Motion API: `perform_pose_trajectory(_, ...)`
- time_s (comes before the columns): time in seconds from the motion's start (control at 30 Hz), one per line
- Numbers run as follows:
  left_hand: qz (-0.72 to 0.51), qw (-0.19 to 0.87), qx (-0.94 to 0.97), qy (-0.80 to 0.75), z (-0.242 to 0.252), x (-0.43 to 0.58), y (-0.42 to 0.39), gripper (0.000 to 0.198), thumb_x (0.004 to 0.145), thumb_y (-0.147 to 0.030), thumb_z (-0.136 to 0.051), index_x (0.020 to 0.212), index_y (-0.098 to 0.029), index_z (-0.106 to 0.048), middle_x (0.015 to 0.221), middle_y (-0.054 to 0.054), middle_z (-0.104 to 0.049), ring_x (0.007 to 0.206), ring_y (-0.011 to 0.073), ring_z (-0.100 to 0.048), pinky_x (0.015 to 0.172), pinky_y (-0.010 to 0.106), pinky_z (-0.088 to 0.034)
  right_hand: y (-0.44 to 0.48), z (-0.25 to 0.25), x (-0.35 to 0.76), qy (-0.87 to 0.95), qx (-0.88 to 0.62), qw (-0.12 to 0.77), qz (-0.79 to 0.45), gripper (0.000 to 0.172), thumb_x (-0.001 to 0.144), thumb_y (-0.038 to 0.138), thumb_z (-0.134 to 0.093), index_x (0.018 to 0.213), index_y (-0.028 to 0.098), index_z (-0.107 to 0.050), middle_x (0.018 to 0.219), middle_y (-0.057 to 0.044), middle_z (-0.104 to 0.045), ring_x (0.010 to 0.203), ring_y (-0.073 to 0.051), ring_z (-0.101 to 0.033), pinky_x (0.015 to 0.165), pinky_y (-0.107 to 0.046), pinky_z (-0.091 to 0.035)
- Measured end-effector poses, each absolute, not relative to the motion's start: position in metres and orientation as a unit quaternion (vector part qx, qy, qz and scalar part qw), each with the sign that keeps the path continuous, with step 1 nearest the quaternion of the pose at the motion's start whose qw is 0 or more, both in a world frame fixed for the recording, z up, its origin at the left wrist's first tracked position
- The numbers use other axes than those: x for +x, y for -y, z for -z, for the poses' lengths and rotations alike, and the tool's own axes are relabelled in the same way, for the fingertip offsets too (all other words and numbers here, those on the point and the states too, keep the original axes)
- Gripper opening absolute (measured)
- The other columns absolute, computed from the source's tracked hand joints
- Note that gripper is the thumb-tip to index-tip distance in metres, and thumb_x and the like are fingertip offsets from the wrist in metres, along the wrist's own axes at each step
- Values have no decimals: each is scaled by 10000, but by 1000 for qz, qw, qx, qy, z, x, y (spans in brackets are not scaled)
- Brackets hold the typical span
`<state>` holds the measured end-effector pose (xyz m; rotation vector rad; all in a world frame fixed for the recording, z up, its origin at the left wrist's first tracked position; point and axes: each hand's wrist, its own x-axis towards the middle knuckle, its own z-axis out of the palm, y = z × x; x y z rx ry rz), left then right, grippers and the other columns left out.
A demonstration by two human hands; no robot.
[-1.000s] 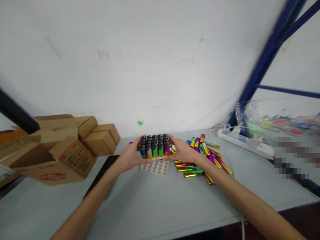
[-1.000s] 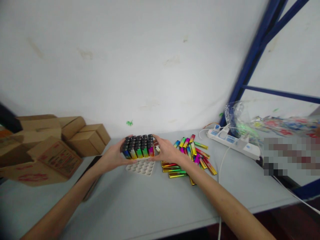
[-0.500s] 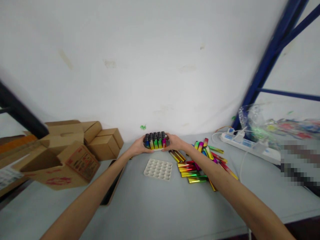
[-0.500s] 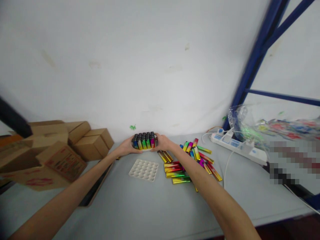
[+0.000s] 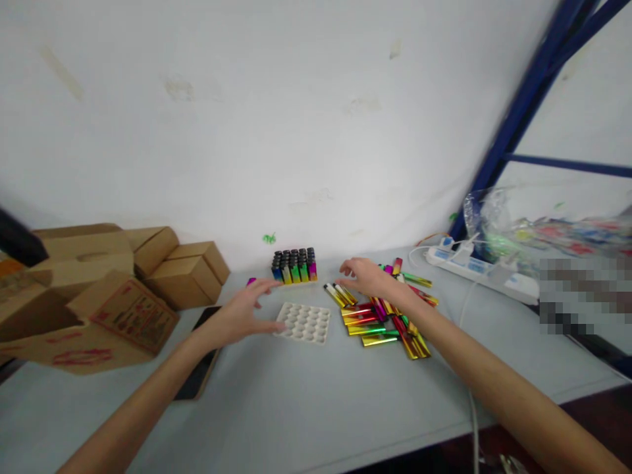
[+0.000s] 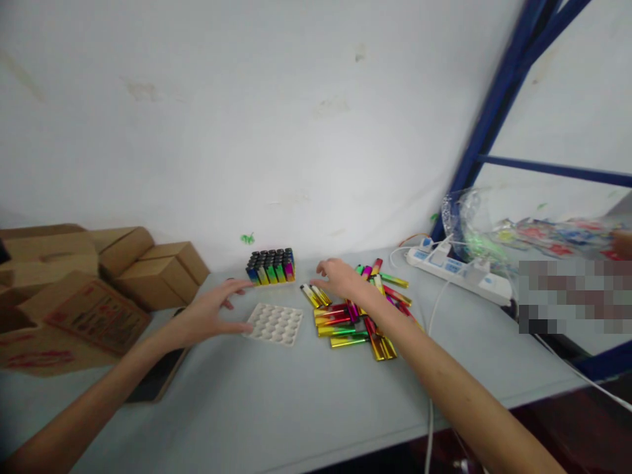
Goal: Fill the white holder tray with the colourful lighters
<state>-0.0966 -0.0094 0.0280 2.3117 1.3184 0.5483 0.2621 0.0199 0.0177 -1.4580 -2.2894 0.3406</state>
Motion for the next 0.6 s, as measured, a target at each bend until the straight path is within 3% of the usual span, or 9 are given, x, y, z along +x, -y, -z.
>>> perform_pose_trajectory(0.07,-140,210,868,-428,-27,-87,19,1010,656,-592,-928,1530,-250,-557,1602,147,-552,1398,371,-586,1152,465,-525,-10,-16,252,820,-536,165,-119,373,920,447,-802,1124,137,-763,1074,-193,-783,1021,-320,-751,922,-402,-561)
perform_pose_trajectory(0.17,-98,208,886,-402,-23,-70,19,865,732,-518,-886,1496,-232,-596,1546,146,-601,1434,361,-563,1226,459,-447,-3,-15,235,818,-547,132,-120,335,874,403,-847,1063,134,-783,1057,-194,-785,958,-313,-763,849,-371,-565)
perform_pose_trajectory(0.27,-76,206,890,-400,-24,-60,15,697,740,-495,-863,1356,-220,-688,1361,118,-692,1295,342,-654,1153,421,-505,0,-20,237,815,-551,136,-118,378,902,438,-824,1117,131,-779,1088,-180,-788,961,-288,-763,831,-341,-558)
perform_pose_trajectory(0.4,-48,194,879,-432,-29,-55,18,641,702,-516,-872,1236,-205,-700,1259,103,-690,1187,325,-673,1066,396,-539,-2,-32,285,782,-591,196,-29,377,1062,435,-624,1281,141,-714,1169,-134,-778,1046,-222,-740,954,-305,-528)
perform_pose_trajectory(0.6,-37,191,863,-465,-32,-50,16,661,675,-535,-863,1220,-207,-680,1220,97,-674,1069,310,-673,966,391,-551,-25,-24,364,742,-652,158,19,351,1103,261,-497,1315,74,-705,1332,-262,-708,1314,-337,-638,1131,-453,-444)
